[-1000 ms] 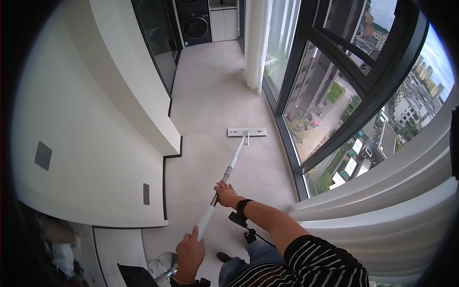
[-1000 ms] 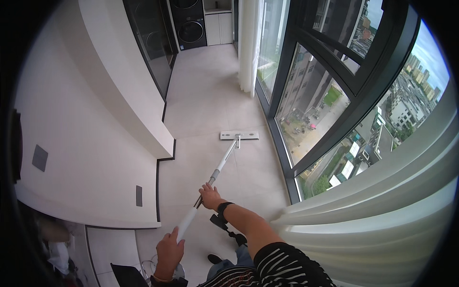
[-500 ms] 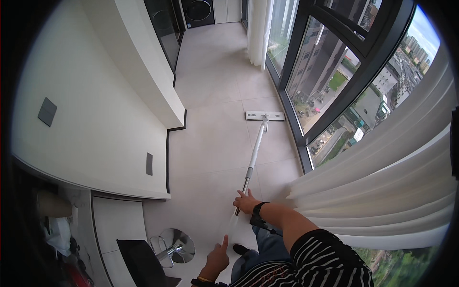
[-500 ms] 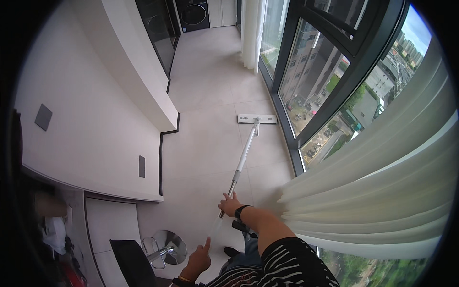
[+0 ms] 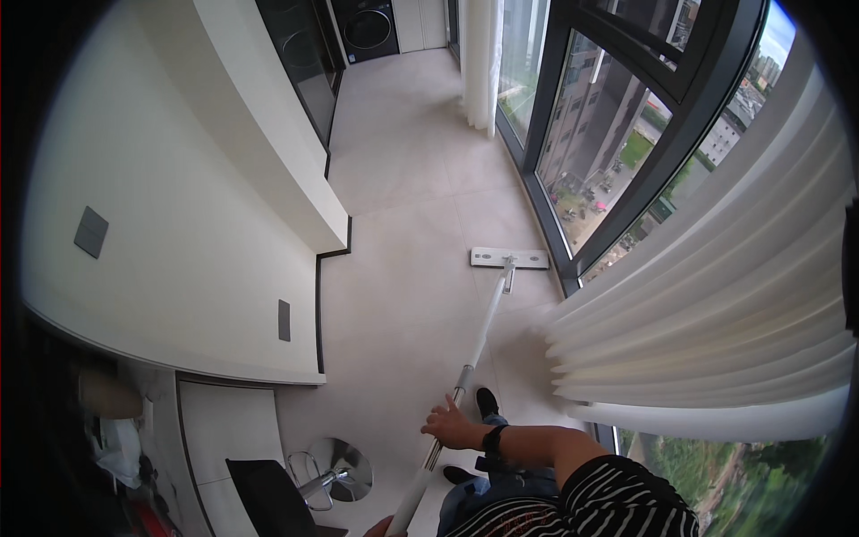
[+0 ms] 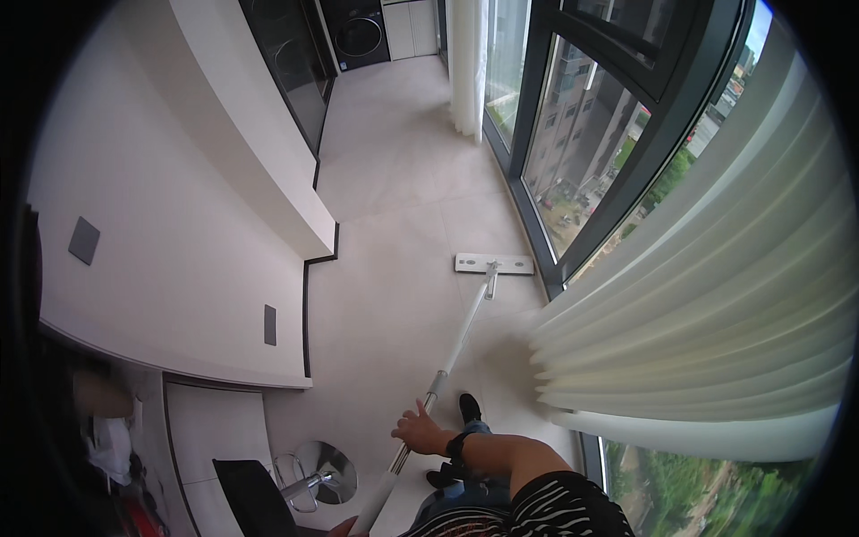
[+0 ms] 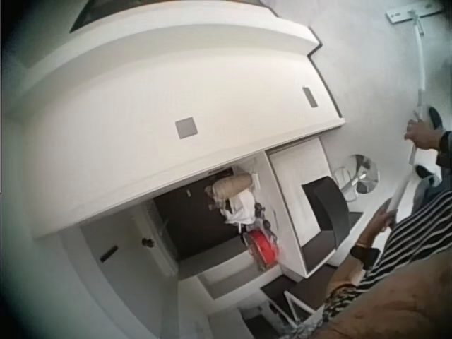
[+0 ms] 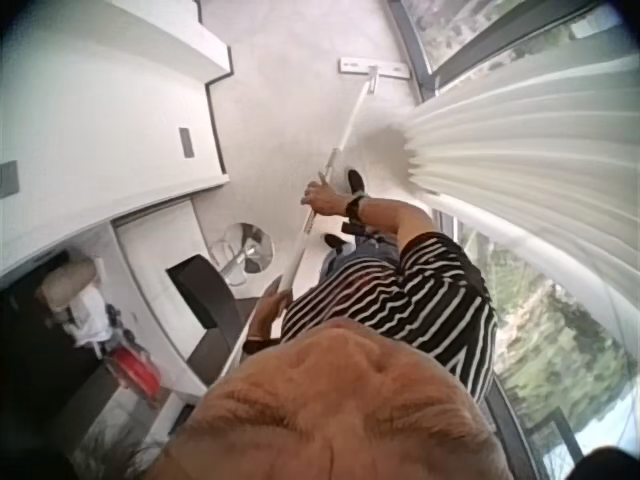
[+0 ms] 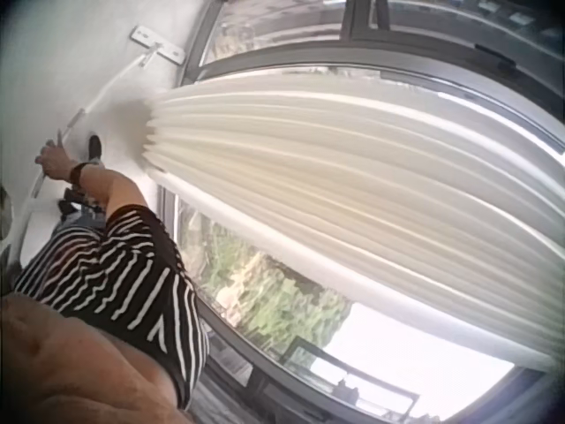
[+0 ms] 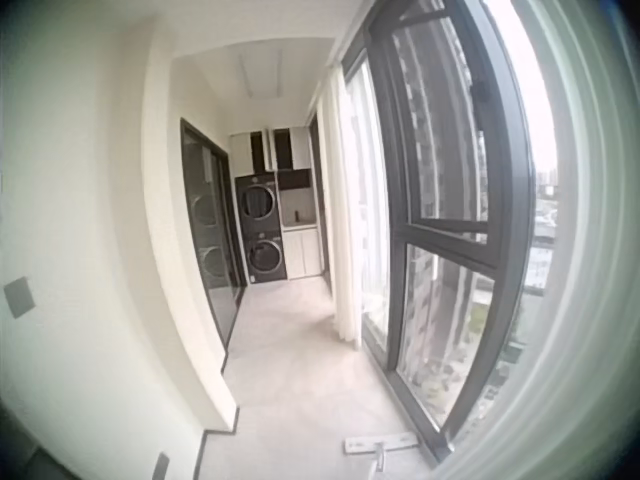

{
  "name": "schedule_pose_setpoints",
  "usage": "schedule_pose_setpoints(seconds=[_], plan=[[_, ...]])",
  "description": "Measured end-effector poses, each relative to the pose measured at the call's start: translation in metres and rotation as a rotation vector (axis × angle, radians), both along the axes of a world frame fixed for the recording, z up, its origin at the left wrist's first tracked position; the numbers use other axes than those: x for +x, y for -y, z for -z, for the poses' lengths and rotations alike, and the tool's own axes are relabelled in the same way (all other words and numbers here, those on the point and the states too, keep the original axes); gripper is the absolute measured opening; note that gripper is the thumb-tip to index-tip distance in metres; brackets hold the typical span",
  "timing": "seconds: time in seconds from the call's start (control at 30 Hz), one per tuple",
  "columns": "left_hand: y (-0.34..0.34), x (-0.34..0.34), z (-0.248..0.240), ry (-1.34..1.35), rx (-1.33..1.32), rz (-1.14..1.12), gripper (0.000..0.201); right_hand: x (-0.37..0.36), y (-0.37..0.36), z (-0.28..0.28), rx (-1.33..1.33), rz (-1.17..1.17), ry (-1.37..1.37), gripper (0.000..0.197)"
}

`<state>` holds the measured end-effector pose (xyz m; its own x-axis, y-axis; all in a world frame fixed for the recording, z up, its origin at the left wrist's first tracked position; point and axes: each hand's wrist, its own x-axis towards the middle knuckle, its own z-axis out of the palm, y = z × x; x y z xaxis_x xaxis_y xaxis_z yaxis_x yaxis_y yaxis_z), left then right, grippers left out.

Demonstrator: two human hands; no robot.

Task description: The recorder mops the floor of an apartment using a flat mop.

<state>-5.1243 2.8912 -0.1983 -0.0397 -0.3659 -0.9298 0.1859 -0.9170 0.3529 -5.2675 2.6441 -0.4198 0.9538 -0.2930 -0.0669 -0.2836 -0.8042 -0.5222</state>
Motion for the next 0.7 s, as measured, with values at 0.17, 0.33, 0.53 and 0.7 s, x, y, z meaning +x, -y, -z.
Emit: schedule_pose_setpoints(seconds=[0.17,0.33,0.53,0.7], plan=[[0.135,-0.038,0.038,-0.063,-0.347,-0.234,0.049,-0.005,0.141,0.012,-0.045,0.303,-0.033,0.023],[0.158,-0.022,0.005,-0.073,-0.148,-0.325,0.052,0.009,0.158,0.009,0.152,0.109,-0.106,0.036],[0.106,0.023,-0.034,0.039,0.007,-0.163,0.052,0.045,0.133,-0.003,0.26,-0.149,0.013,0.02],[0.192,0.058,-0.012,-0.213,0.098,-0.488,0.044,0.075,0.228,0.022,0.183,-0.186,-0.018,0.018]])
